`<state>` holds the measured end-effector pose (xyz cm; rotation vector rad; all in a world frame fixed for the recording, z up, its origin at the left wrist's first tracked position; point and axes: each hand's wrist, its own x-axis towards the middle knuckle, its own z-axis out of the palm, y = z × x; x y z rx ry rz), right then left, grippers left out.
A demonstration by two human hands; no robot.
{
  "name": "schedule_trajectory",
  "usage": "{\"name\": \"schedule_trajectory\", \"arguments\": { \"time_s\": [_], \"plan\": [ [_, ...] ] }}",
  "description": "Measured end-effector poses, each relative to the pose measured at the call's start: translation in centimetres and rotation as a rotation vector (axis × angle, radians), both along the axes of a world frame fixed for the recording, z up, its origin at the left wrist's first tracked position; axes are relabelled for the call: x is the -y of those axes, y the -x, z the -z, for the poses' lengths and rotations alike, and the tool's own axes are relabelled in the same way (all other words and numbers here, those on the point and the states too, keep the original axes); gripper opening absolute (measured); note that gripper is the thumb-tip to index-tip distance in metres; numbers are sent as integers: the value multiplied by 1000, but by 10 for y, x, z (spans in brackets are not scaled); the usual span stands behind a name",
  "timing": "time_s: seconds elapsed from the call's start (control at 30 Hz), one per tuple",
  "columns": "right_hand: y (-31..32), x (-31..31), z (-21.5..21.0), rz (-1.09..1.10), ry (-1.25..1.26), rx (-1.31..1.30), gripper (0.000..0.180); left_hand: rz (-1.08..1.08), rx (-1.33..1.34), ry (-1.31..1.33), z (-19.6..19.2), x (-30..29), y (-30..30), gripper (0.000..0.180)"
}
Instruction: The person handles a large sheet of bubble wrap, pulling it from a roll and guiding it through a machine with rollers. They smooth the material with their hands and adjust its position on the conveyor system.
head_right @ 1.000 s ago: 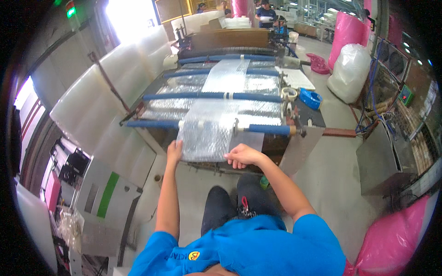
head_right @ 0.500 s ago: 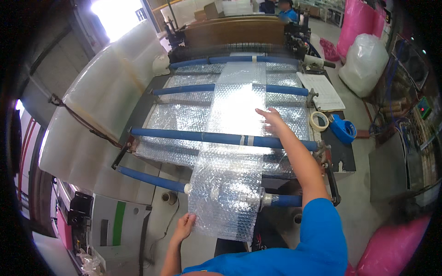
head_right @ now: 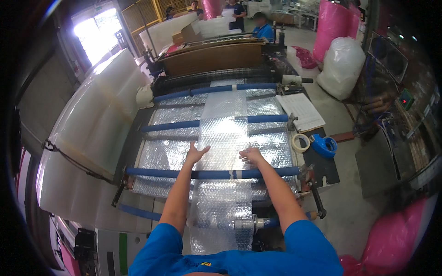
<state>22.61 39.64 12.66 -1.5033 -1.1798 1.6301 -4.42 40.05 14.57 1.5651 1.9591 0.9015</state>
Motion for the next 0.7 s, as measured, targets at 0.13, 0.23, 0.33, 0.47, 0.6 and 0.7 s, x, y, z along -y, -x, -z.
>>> {"name": "schedule_trajectory", "arguments": {
  "time_s": [0.13, 0.23, 0.33, 0.47, 0.6, 0.7],
  "plan": [
    [-5, 1, 16, -5, -43, -50, 21, 123, 328, 399, 54, -21, 12, 46],
    [-9, 1, 21, 2, -6, 42, 22, 143, 370, 399, 14, -4, 1, 35],
    [-5, 3, 13, 5, 34, 140, 25, 182, 222, 426, 20, -8, 10, 36],
    [-7, -1, 21, -13, -5, 224, 26, 181, 207, 475, 8, -6, 7, 37],
    [-10, -6, 33, -75, -103, 291, 35, 233, 80, 439, 17, -9, 14, 40],
    [-14, -3, 30, -115, -171, 285, 40, 282, -12, 536, -2, -7, 7, 47]
  ]
}}
